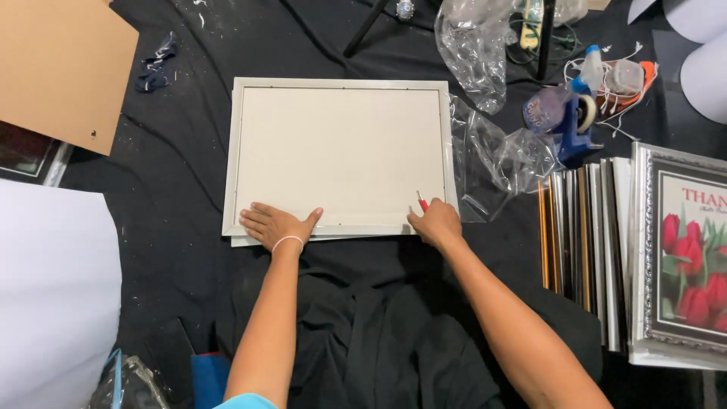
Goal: The person uses a red utility knife to cut the plastic wrap and backing of a picture frame. They then remove the cardboard backing and a white mat board, leaving the frame and glass behind.
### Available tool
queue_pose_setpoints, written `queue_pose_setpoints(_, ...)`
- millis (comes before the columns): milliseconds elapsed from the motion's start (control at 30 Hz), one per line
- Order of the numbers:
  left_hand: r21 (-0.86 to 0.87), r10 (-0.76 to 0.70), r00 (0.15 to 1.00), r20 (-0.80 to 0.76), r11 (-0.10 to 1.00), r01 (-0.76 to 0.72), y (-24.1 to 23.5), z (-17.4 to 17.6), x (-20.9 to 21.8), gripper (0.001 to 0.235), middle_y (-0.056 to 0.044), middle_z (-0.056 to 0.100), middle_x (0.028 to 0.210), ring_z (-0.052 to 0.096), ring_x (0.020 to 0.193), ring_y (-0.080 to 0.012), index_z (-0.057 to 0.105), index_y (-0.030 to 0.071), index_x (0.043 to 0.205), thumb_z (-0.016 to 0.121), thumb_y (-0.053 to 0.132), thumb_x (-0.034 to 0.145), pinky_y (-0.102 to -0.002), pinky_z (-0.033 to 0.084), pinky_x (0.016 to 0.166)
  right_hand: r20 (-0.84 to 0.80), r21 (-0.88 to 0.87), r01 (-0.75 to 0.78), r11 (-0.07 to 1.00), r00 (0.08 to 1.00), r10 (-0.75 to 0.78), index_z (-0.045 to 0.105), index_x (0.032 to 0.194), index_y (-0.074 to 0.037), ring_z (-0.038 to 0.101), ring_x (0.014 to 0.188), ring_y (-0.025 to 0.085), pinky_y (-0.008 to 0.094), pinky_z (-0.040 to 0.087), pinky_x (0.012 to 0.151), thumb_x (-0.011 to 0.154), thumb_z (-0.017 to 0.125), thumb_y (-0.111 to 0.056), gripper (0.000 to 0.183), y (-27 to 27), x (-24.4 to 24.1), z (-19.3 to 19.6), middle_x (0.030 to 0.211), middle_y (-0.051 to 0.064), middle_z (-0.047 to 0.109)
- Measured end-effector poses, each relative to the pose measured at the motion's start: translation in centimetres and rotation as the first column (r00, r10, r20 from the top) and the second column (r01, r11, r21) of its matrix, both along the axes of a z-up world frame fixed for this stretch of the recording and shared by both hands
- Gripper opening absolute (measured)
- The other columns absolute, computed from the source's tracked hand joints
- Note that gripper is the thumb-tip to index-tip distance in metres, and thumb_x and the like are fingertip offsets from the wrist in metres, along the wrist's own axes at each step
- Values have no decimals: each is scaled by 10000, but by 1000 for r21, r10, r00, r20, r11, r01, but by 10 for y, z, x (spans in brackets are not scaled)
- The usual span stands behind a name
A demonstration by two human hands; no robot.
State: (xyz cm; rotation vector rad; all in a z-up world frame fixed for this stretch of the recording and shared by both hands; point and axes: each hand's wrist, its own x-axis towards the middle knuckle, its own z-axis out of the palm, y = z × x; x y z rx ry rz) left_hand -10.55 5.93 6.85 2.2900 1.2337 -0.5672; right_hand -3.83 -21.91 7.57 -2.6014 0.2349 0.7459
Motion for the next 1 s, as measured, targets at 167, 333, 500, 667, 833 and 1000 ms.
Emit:
queue_pose_setpoints(167,49,-21,1000,19,999,20,3,-17,0,1452,-360,-24,1658,-12,1563,-472,-50,-60,1608,713,794,715,-527,28,1281,-19,42,-16,999,1000,16,669,1203,94,764,692,330,512,597,823,835,668,-343,571,2,-5,4,866,214,716)
queue_pose_setpoints(333,70,-29,999,35,997,26,3,-19,-1,1439,-373,5,1652,18,1562,-477,-44,-62,1610,711,787,726,-527,54,1279,-33,58,-39,998,999,41,666,1193,87,756,628,320,499,600,792,819,667,-335,564,5,-9,12,840,211,727)
queue_pose_setpoints(500,72,-34,998,62,997,29,3,-24,-2,1423,-391,10,1642,23,1555,-490,-47,-68,1609,722,758,742,-531,59,1275,-68,91,-16,996,997,22,580,1373,90,752,601,314,430,615,658,839,683,-312,676,3,-7,12,984,254,726)
queue_pose_setpoints(667,94,-66,993,93,994,57,5,-38,0,1416,-398,56,1634,54,1551,-494,-52,-72,1600,727,749,749,-541,56,1267,-91,177,109,978,991,-94,482,1482,65,746,580,273,363,632,536,824,696,-267,768,3,-4,16,1119,277,683)
queue_pose_setpoints(833,60,-33,983,179,998,22,2,-17,-2,1413,-376,130,1626,107,1536,-478,-45,-56,1603,754,728,740,-552,92,1258,-92,196,147,969,987,-131,465,1487,91,739,577,285,355,625,496,854,699,-236,750,5,-6,28,1141,325,658)
queue_pose_setpoints(1000,-19,100,927,361,995,-100,15,-37,3,1353,-315,299,1552,209,1488,-441,66,-22,1605,743,767,739,-571,180,1228,-80,202,143,969,988,-129,455,1486,103,728,565,269,348,615,480,876,703,-210,728,7,-5,33,1156,347,650)
